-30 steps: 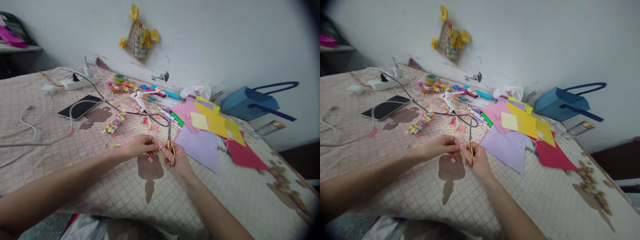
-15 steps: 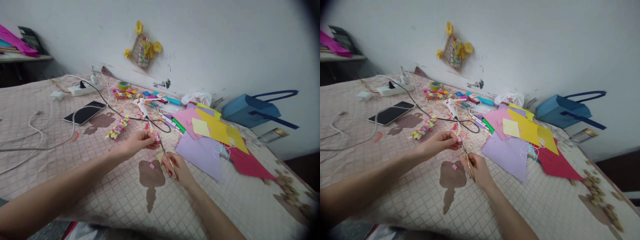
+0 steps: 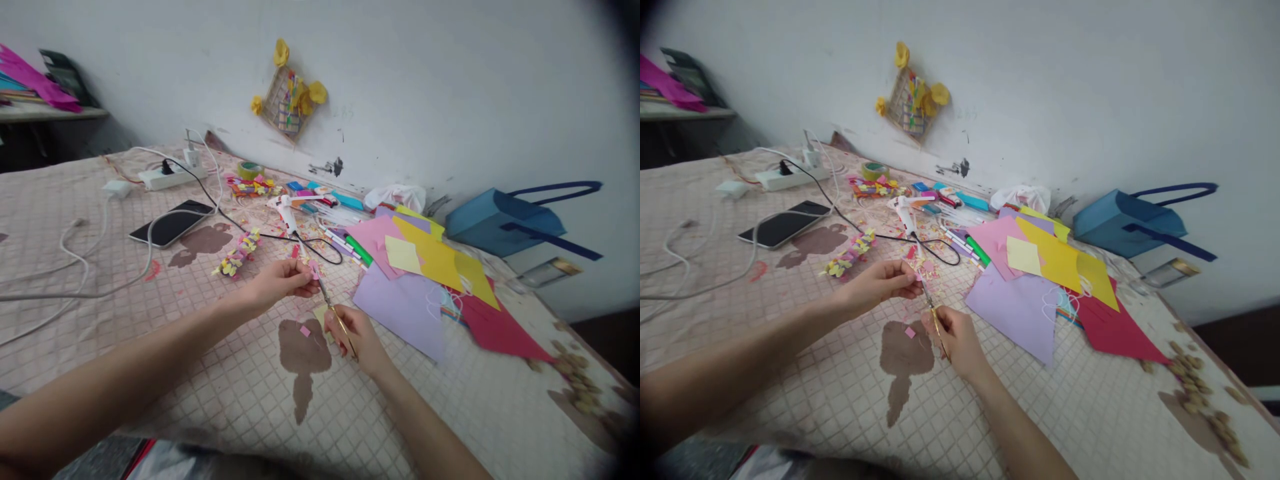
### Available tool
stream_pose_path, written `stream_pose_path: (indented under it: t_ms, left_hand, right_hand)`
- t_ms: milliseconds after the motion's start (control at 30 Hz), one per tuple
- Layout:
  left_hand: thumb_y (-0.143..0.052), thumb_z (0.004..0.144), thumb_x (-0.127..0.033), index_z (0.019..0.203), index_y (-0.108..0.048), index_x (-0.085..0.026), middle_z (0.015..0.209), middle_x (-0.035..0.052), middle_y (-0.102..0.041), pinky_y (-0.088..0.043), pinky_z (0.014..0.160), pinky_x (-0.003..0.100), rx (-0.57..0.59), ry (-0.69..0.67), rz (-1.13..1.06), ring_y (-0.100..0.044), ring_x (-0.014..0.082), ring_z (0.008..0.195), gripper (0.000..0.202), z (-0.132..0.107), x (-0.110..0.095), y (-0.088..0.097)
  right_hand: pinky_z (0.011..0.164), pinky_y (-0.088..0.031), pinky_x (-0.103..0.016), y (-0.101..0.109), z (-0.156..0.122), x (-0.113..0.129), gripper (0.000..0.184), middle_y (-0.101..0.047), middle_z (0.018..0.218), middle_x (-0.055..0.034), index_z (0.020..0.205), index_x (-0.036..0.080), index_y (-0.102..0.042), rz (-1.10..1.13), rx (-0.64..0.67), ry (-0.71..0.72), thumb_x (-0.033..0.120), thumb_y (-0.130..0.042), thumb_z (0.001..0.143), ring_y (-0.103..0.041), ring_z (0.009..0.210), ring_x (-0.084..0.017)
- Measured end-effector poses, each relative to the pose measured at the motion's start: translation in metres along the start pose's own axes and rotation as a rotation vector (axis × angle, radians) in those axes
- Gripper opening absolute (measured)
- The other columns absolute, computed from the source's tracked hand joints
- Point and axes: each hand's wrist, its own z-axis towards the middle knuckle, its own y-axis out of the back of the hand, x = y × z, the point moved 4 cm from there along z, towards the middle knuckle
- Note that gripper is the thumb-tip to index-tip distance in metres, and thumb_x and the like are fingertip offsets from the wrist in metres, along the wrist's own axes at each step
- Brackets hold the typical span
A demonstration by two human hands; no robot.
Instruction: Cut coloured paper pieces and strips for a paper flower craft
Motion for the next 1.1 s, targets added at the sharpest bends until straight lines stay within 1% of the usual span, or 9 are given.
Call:
stream_pose_path:
  t_ms: [167, 467, 700, 867, 1100]
  left_hand:
    - [-0.071, 0.069, -0.03, 0.074, -0.053, -0.011, 0.074, 0.0053, -0.068, -0.048, 0.07, 0.025, 0.002, 0.005, 0.003, -0.063, 0.0109, 0.069, 0.027, -0.0007, -0.0009, -0.0007]
    - [-0.069, 0.071, -0.03, 0.076, -0.053, -0.012, 0.074, 0.0052, -0.067, -0.048, 0.073, 0.027, -0.017, 0.005, -0.005, -0.063, 0.0117, 0.07, 0.025, 0.0, -0.0007, 0.0009]
    - [-0.07, 0.069, -0.03, 0.077, -0.055, -0.011, 0.078, 0.0065, -0.068, -0.047, 0.072, 0.026, 0.01, 0.055, 0.043, -0.063, 0.0115, 0.07, 0.025, -0.0009, 0.0021, -0.0001]
    - [-0.07, 0.069, -0.029, 0.076, -0.055, -0.011, 0.076, 0.0059, -0.068, -0.047, 0.071, 0.026, -0.006, 0.047, 0.035, -0.063, 0.0109, 0.069, 0.024, -0.0018, 0.0013, -0.0008]
    - [-0.071, 0.069, -0.028, 0.074, -0.054, -0.011, 0.073, 0.0046, -0.068, -0.047, 0.069, 0.025, -0.025, 0.042, 0.023, -0.063, 0.0107, 0.067, 0.024, -0.0024, -0.0015, -0.0013]
  right_hand:
    - [0.036, -0.029, -0.018, -0.0007, -0.0001, 0.0006, 0.043, -0.037, 0.049, 0.0065, 0.065, 0.016, -0.048, 0.01, 0.002, -0.014, 0.055, -0.043, 0.081, -0.036, 0.037, -0.006]
    - [0.037, -0.027, -0.019, 0.0004, -0.0011, -0.0001, 0.043, -0.037, 0.045, 0.0067, 0.063, 0.017, -0.048, -0.036, -0.022, -0.004, 0.055, -0.043, 0.08, -0.036, 0.037, -0.006]
    - [0.036, -0.026, -0.019, 0.0004, -0.0013, 0.0002, 0.043, -0.037, 0.047, 0.0063, 0.063, 0.017, -0.047, -0.029, -0.036, -0.01, 0.056, -0.043, 0.08, -0.036, 0.037, -0.006]
    - [0.037, -0.026, -0.02, -0.0004, -0.001, 0.0014, 0.043, -0.037, 0.046, 0.0063, 0.062, 0.017, -0.046, -0.027, -0.025, -0.011, 0.057, -0.042, 0.08, -0.036, 0.037, -0.006]
    - [0.04, -0.025, -0.02, 0.0003, -0.0007, 0.0023, 0.041, -0.038, 0.045, 0.0061, 0.061, 0.018, -0.046, -0.084, -0.046, 0.023, 0.054, -0.043, 0.081, -0.035, 0.039, -0.007]
